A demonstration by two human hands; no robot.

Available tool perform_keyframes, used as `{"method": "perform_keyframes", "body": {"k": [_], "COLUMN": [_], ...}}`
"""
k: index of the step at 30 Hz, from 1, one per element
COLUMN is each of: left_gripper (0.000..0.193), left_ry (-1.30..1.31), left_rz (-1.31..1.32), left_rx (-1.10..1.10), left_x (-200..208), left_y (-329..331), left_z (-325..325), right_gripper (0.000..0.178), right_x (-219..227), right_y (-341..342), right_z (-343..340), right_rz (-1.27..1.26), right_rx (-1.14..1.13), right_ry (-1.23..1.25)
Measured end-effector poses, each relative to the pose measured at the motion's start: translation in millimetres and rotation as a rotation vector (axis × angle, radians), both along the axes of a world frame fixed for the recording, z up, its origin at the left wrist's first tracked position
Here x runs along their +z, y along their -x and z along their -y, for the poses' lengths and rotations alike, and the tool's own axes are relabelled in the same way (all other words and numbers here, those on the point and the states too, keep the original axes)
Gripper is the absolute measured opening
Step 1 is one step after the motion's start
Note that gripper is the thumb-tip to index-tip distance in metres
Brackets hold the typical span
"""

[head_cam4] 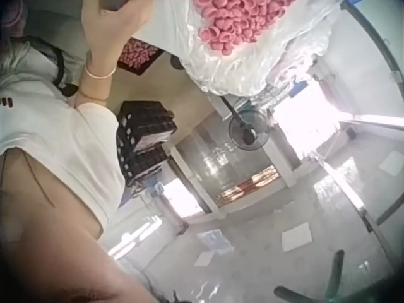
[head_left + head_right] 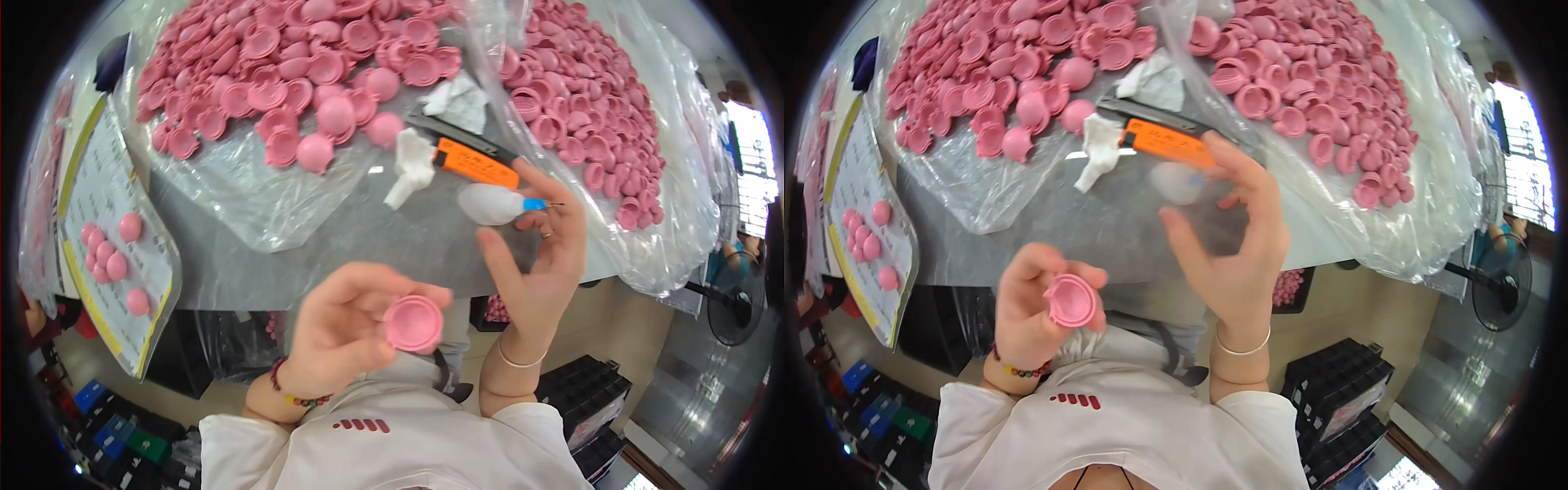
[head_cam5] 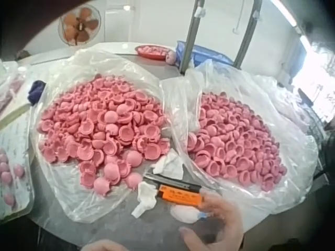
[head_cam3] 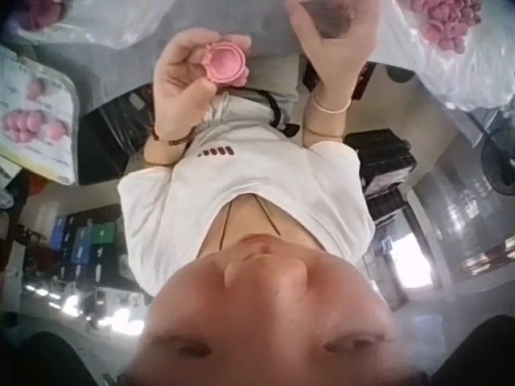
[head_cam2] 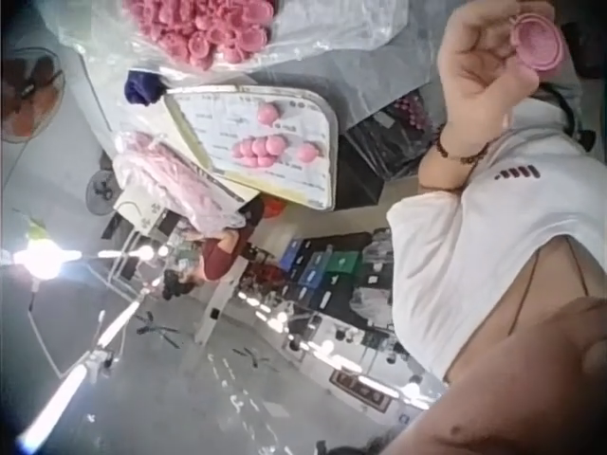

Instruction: Applying glue to plastic toy components and joining them together to form small toy balls.

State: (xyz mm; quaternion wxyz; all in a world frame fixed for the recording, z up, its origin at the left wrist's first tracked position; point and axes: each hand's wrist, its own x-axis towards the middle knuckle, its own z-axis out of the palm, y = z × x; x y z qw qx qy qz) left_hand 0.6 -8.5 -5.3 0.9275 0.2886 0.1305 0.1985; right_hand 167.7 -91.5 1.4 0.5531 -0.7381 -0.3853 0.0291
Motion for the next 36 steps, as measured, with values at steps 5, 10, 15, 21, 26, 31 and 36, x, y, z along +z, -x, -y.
{"method": "perform_keyframes", "body": {"k": [5, 10, 15, 21, 26, 31, 36], "left_gripper": [0.036, 0.04, 0.037, 0.037, 0.038, 0.039, 0.036], "left_ry": [-0.496, -0.557, -0.436, -0.332, -0.302, -0.458, -0.519], "left_rz": [0.062, -0.061, 0.061, 0.087, 0.108, -0.06, -0.035], "left_rx": [0.222, 0.211, 0.15, 0.11, 0.1, 0.095, 0.01], "left_x": [-6.3, -2.3, -5.2, -5.9, -5.8, 1.7, -1.0], "left_y": [5.3, 2.3, 2.6, -0.3, -0.3, -2.3, -4.1], "left_z": [-8.9, -7.8, -11.1, -15.1, -12.7, -4.1, 1.1], "right_gripper": [0.034, 0.029, 0.034, 0.035, 0.025, 0.026, 0.044], "right_x": [19.6, 10.6, 26.6, 15.5, 22.4, 28.4, 15.2], "right_y": [-57.2, -87.4, -35.4, -21.1, -16.4, -2.5, 30.2], "right_z": [31.7, 33.9, 42.1, 46.9, 48.9, 51.6, 36.1], "right_rz": [0.4, 0.339, 0.047, -0.025, 0.16, 0.097, 0.049], "right_rx": [-0.358, -0.321, -0.157, 0.099, -0.007, 0.007, 0.246], "right_ry": [0.07, 0.425, 0.059, 0.327, 0.57, 0.364, 0.034]}}
